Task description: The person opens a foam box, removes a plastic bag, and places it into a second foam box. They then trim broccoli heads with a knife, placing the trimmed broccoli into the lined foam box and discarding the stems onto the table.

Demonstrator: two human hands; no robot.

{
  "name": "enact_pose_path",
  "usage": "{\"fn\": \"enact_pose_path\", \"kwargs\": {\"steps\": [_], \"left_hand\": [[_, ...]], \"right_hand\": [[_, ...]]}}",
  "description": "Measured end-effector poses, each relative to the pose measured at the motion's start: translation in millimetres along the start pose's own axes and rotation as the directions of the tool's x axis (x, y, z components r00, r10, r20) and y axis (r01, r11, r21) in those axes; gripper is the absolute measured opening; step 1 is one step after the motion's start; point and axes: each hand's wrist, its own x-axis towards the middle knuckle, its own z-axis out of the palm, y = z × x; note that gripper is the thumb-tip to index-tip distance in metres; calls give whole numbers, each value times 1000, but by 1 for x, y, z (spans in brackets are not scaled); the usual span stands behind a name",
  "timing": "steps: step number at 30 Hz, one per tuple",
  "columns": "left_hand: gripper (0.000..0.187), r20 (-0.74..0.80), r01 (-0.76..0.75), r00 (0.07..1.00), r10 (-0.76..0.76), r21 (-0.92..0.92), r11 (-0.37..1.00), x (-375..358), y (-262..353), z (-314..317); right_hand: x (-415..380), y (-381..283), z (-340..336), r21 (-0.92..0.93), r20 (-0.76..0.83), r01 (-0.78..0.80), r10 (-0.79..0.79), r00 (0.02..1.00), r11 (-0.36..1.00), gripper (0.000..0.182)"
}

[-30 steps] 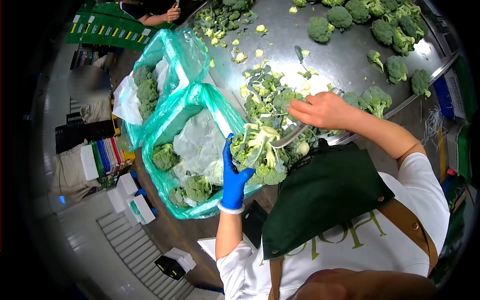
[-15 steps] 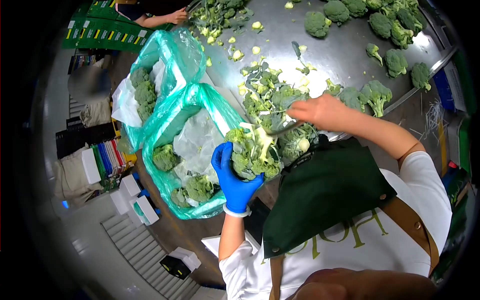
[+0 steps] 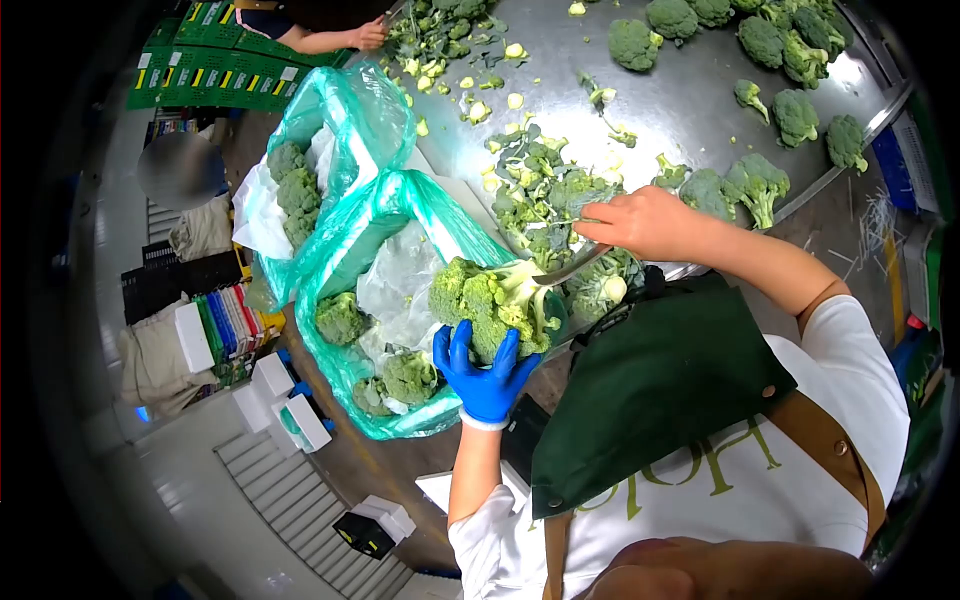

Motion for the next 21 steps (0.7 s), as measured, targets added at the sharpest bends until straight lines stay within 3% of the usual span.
{"fn": "enact_pose_path", "kwargs": {"steps": [3, 8, 11, 13, 15, 16, 17, 18, 19, 21], "left_hand": [[64, 1, -47, 999, 47, 36, 998, 3, -2, -3], [59, 70, -82, 994, 79, 46, 996, 14, 3, 3], [58, 130, -72, 989, 65, 55, 996, 21, 11, 9], [59, 173, -23, 985, 9, 79, 997, 28, 15, 9], [50, 71, 86, 994, -86, 9, 996, 17, 5, 11], [49, 37, 69, 997, -70, 42, 997, 15, 1, 8], [48, -3, 62, 998, -62, 72, 995, 13, -2, 10], [58, 8, -23, 1000, 22, 136, 990, 12, -6, 10], [55, -7, -62, 998, 64, 160, 985, 16, -3, 14], [69, -169, -93, 980, 101, 54, 994, 6, -10, 37]], "right_hand": [[1, -3, 3, -90, -33, 45, -49, 998, 995, 31], [5, -11, 14, -212, -92, 13, -33, 995, 977, 26], [2, -14, 30, -182, -98, -82, 65, 993, 980, 25], [-12, -2, 44, -217, 41, -264, 279, 960, 940, 23], [-23, 29, 53, -378, 180, -444, 535, 825, 812, 26], [-23, 40, 44, -176, 278, -516, 545, 791, 838, 39], [-23, 32, 44, 53, 162, -364, 351, 922, 930, 41], [-24, 21, 44, 490, 309, -505, 401, 863, 710, 42], [-5, -4, 20, 772, 463, -572, 371, 805, 278, 45], [9, -18, 23, 787, 609, -554, 199, 768, -272, 53]]}}
